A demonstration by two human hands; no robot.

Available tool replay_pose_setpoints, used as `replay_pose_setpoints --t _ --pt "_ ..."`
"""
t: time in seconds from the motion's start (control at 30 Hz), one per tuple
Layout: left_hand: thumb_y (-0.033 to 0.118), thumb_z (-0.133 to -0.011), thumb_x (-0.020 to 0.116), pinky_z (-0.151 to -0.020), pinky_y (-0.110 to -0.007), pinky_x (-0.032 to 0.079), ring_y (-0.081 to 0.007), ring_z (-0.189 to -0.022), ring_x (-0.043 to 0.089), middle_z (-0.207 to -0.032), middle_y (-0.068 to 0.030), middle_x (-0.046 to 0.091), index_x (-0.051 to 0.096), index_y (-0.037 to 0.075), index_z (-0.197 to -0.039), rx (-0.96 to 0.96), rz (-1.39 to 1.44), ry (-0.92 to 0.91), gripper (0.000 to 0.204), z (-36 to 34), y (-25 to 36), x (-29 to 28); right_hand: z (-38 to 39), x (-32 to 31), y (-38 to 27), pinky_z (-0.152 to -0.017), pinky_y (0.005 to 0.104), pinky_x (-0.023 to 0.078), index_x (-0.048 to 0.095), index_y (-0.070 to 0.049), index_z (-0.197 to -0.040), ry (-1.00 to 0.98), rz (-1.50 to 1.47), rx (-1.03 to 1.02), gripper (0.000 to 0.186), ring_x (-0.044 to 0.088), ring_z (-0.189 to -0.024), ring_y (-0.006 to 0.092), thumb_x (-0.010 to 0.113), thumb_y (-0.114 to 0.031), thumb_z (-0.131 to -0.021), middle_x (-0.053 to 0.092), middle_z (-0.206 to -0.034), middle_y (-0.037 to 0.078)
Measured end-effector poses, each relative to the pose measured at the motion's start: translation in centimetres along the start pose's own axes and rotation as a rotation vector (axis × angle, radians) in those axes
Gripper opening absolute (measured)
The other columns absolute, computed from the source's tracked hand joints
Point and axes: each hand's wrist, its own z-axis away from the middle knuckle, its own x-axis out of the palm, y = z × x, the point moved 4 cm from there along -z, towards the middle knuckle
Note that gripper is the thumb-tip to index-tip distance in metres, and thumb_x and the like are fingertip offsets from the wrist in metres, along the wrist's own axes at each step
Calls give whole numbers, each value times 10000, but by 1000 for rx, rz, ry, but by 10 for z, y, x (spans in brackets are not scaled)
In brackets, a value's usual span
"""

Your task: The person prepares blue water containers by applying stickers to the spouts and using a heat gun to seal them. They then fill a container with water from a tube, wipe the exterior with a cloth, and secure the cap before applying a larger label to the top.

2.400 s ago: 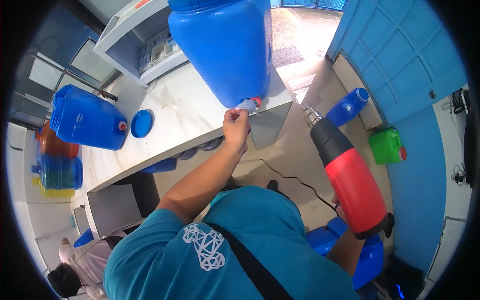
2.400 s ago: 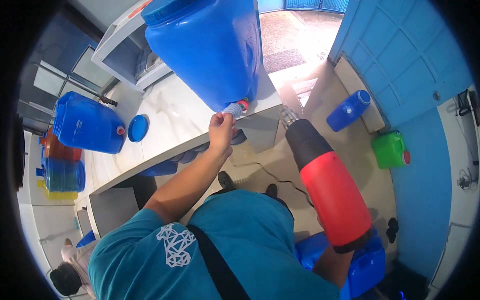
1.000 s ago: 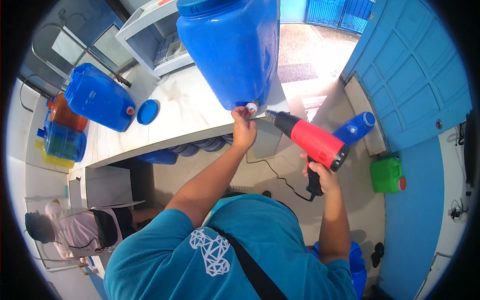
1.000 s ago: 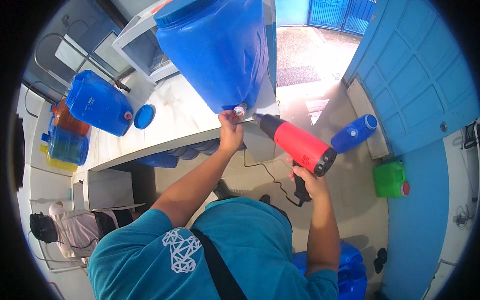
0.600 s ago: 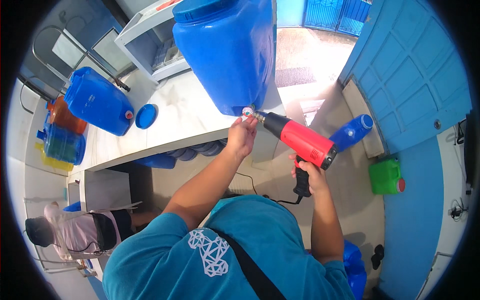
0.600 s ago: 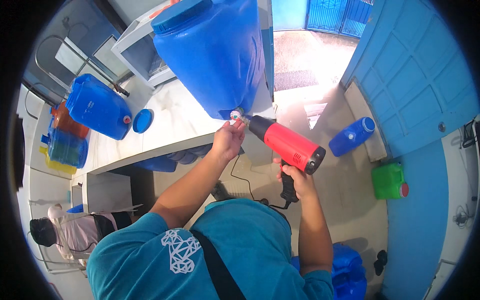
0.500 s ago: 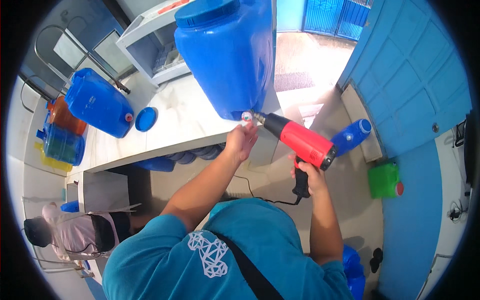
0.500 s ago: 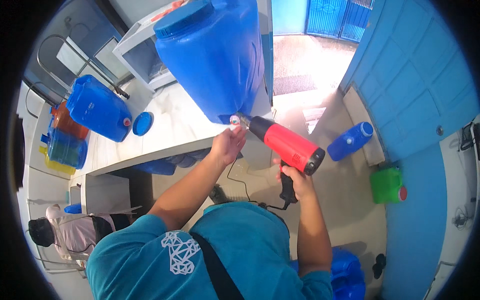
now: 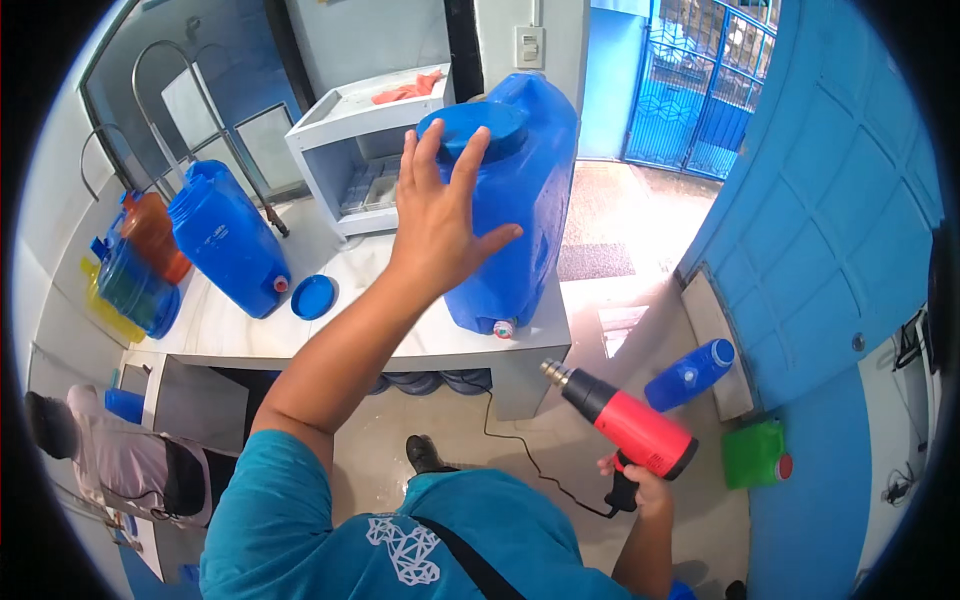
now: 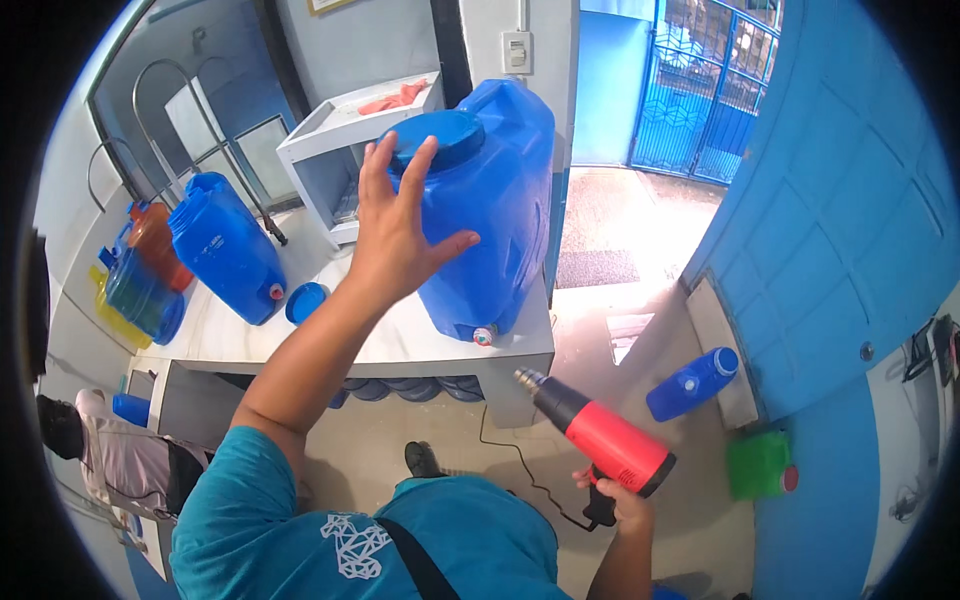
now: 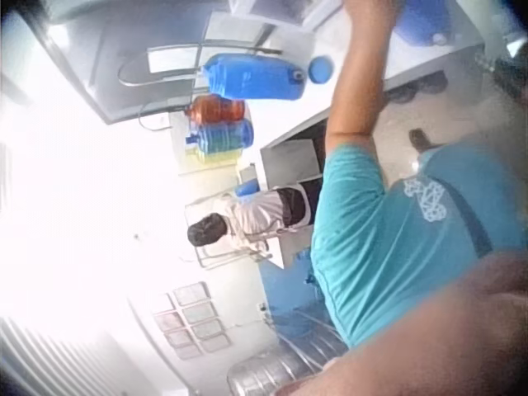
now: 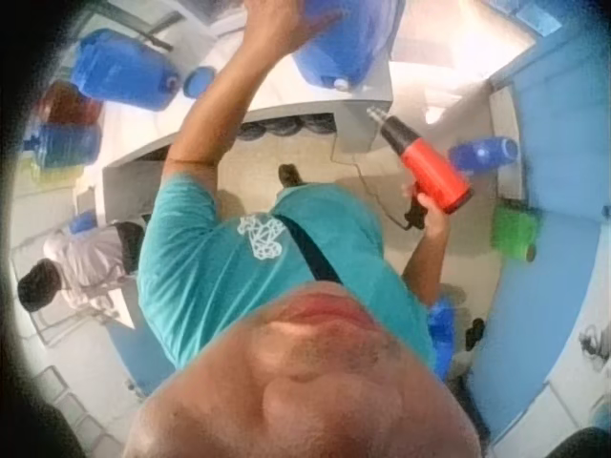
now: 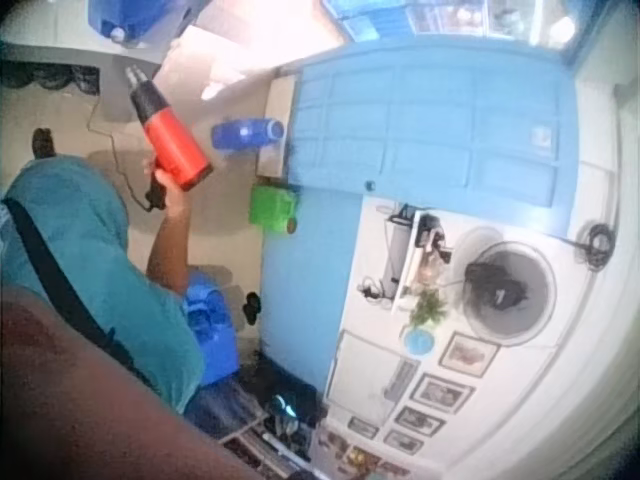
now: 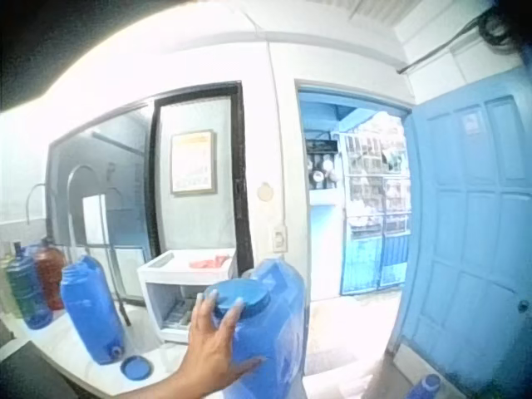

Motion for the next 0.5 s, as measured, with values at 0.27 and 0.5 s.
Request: replay_pose_setpoints --t 0.27,0.5 --pt "280 -649 958 -1156 -549 400 -466 -1423 341 -1573 -204 257 324 215 -1543 94 137 -139 1098 -11 -81 -8 -7 24 22 -802 437 601 618 62 -1223 -232 224 101 537 728 -902 318 812 -168 -778 717 -1032 212" --pt "90 -761 847 -1086 -445 447 -382 -1312 528 -1418 -202 524 510 92 -1417 171 226 -22 737 36 -138 -71 -64 122 18 -719 381 594 617 28 -1254 -460 122 191 553 716 -789 237 854 -141 -784 729 -1008 149"
